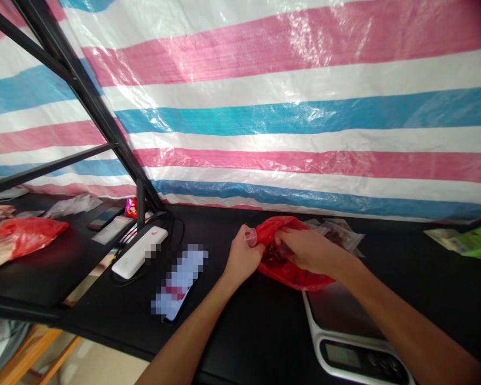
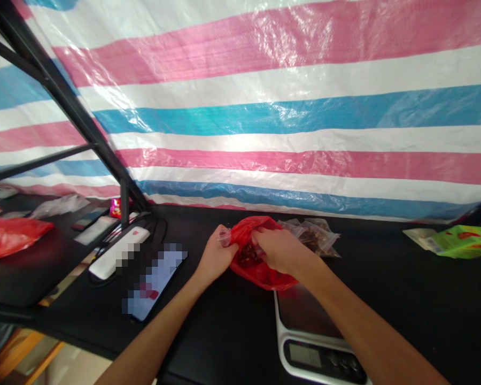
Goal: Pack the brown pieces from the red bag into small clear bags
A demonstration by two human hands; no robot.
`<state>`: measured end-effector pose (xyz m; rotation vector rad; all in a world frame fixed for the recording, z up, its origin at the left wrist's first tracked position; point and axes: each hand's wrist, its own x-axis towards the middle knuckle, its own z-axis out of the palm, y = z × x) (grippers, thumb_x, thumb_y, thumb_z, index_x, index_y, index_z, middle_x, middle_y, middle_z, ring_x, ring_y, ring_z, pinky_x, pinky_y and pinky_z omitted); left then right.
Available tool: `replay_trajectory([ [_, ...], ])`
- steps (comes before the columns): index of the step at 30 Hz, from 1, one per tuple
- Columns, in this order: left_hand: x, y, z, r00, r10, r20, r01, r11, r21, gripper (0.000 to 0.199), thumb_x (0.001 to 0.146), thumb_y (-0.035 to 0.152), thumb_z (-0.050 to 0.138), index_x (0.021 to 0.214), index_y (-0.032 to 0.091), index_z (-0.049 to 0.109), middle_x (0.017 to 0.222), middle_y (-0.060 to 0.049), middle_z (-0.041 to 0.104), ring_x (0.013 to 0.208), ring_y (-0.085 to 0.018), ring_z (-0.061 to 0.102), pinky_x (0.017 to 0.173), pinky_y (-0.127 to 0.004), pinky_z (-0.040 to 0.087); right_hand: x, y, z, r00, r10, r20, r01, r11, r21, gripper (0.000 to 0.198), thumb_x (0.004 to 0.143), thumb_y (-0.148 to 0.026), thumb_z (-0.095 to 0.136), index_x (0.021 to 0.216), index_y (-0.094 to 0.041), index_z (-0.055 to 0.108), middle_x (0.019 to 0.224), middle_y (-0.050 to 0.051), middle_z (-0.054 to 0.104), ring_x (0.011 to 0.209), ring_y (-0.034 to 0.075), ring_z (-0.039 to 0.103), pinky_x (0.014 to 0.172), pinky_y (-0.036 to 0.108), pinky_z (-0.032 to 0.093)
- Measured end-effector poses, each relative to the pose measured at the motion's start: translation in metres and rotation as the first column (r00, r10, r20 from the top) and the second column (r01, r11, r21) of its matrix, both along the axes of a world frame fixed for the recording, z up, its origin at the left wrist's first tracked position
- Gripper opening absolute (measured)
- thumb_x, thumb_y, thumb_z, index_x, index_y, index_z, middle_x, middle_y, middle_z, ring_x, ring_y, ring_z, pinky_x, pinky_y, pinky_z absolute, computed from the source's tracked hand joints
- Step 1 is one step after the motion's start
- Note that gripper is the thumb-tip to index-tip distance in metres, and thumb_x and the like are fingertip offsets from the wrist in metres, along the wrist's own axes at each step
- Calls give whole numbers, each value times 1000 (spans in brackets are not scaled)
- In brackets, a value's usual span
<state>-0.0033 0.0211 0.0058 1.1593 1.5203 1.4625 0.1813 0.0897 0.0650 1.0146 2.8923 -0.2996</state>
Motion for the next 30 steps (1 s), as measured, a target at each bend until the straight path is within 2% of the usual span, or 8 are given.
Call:
replay_trajectory([
  [5, 4, 0, 5, 991, -17, 129, 21, 999, -29, 17, 70, 11, 65, 78, 21, 53, 69, 5, 58, 63, -12, 53, 60, -22, 40, -4, 2, -9, 1000, -4, 1, 4, 1000, 2, 29, 88, -12, 65, 116, -18, 68, 122, 14, 77, 107, 29, 75, 84, 33, 51],
  [9, 3, -1, 11, 975, -3, 223, 2, 1000, 7, 17, 68, 14, 67, 76, 20, 54, 70, 5, 57, 64, -12, 53, 61, -22, 39, -6, 4, -12, 1000, 25, -18, -24, 1000, 16, 35, 90, -11, 62, 124, -17, 69, 126, 16, 77, 113, 31, 74, 91, 35, 53],
  [15, 4, 0, 6, 954, -34, 299, 31, 999, 15, 14, 69, 13, 66, 78, 19, 57, 73, 4, 60, 67, -12, 54, 64, -22, 41, -10, -1, -9, 999, 39, -37, -38, 998, 41, 34, 92, -10, 60, 124, -14, 71, 123, 18, 77, 117, 30, 72, 99, 33, 51],
  [20, 7, 2, -3, 887, -37, 460, 56, 998, -27, 16, 70, 15, 66, 83, 18, 58, 73, 4, 60, 65, -11, 54, 64, -23, 42, -14, -5, -7, 999, 27, -27, -26, 1000, 4, 33, 89, -19, 67, 122, -15, 68, 122, 17, 77, 113, 33, 74, 93, 37, 54],
  [23, 5, 4, -4, 866, -50, 497, 72, 997, -25, 16, 71, 16, 66, 85, 18, 58, 75, 4, 60, 66, -12, 55, 65, -23, 43, -15, -6, -7, 1000, 5, -28, -5, 1000, -3, 27, 90, -24, 67, 116, -16, 68, 119, 16, 78, 108, 34, 76, 88, 37, 54],
  [26, 0, 6, -5, 936, -29, 350, 32, 999, -1, 15, 74, 16, 66, 85, 19, 57, 79, 2, 60, 71, -13, 57, 68, -24, 45, -15, -6, -7, 998, -1, -56, -1, 1000, -24, 26, 92, -23, 65, 117, -16, 68, 120, 16, 78, 111, 33, 74, 89, 36, 54],
  [28, -3, 5, -5, 990, 42, 135, -50, 997, 59, 18, 75, 15, 69, 88, 19, 57, 87, 0, 60, 78, -15, 59, 75, -27, 48, -13, -4, -6, 997, -5, -78, 2, 999, -37, 28, 93, -20, 64, 120, -15, 68, 123, 17, 77, 114, 32, 73, 92, 35, 53],
  [30, -6, 4, -5, 985, 143, -96, -126, 978, 169, 25, 76, 17, 73, 96, 20, 58, 102, -3, 58, 90, -17, 61, 84, -31, 51, -9, -1, -4, 994, -7, -110, 3, 999, -40, 32, 94, -19, 62, 125, -15, 68, 127, 18, 76, 116, 31, 73, 96, 35, 53],
])
